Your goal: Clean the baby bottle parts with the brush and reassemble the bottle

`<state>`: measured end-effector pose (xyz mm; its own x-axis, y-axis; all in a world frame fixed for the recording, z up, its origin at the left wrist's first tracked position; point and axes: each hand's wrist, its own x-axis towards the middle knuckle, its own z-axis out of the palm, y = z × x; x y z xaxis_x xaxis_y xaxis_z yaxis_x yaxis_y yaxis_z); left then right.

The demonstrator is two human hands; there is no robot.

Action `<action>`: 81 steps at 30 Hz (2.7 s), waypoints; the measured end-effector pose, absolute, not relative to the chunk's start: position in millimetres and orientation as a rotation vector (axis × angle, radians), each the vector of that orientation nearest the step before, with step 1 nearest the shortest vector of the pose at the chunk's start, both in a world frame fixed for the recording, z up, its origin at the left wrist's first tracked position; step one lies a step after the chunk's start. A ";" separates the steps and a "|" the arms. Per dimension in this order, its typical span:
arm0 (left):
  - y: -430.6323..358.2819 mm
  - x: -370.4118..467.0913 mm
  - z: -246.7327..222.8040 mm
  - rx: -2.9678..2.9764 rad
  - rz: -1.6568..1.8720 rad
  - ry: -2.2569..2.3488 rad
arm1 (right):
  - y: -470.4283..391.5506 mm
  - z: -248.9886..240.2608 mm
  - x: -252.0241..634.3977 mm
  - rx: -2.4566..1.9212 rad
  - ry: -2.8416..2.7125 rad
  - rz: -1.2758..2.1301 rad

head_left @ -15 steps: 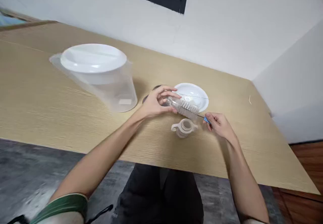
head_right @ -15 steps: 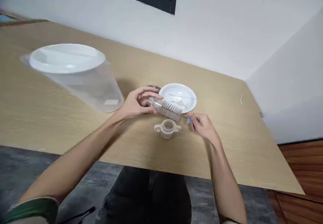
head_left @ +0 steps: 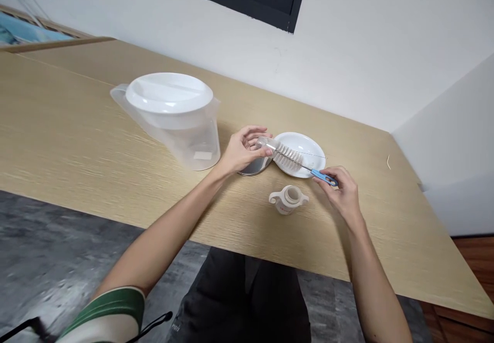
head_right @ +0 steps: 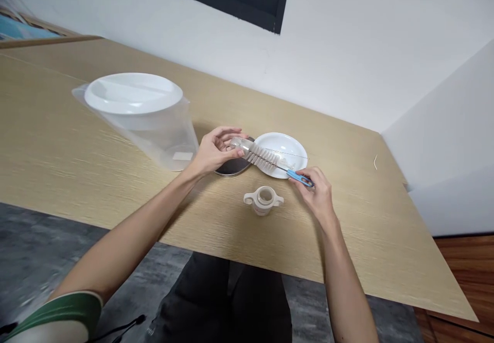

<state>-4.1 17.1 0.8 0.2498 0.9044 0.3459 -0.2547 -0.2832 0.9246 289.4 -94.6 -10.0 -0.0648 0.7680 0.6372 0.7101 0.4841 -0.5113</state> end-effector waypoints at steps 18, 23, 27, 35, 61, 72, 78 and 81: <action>19.9 -8.4 -4.2 1.424 1.283 0.499 | -99.1 -15.4 276.3 -1.272 -1.762 -0.036; 14.9 -4.6 -2.6 1.413 1.259 0.481 | -99.4 -14.3 277.7 -1.288 -1.846 -0.225; 15.1 -2.0 -2.7 1.377 1.286 0.519 | -100.2 -19.0 276.2 -1.338 -1.874 -0.163; 18.1 -1.0 -5.5 1.347 1.327 0.664 | -96.9 -21.8 273.5 -1.290 -1.870 -0.224; 13.9 -2.6 0.1 1.356 1.312 0.609 | -101.0 -21.3 274.2 -1.358 -1.888 -0.102; 21.2 -4.3 -6.1 1.313 1.374 0.738 | -97.9 -13.9 274.5 -1.169 -1.819 -0.281; 22.8 -4.5 -7.9 1.319 1.378 0.757 | -99.2 -14.0 274.5 -1.200 -1.817 -0.176; 21.8 -4.7 -6.4 1.325 1.378 0.732 | -100.1 -13.5 273.7 -1.219 -1.830 -0.161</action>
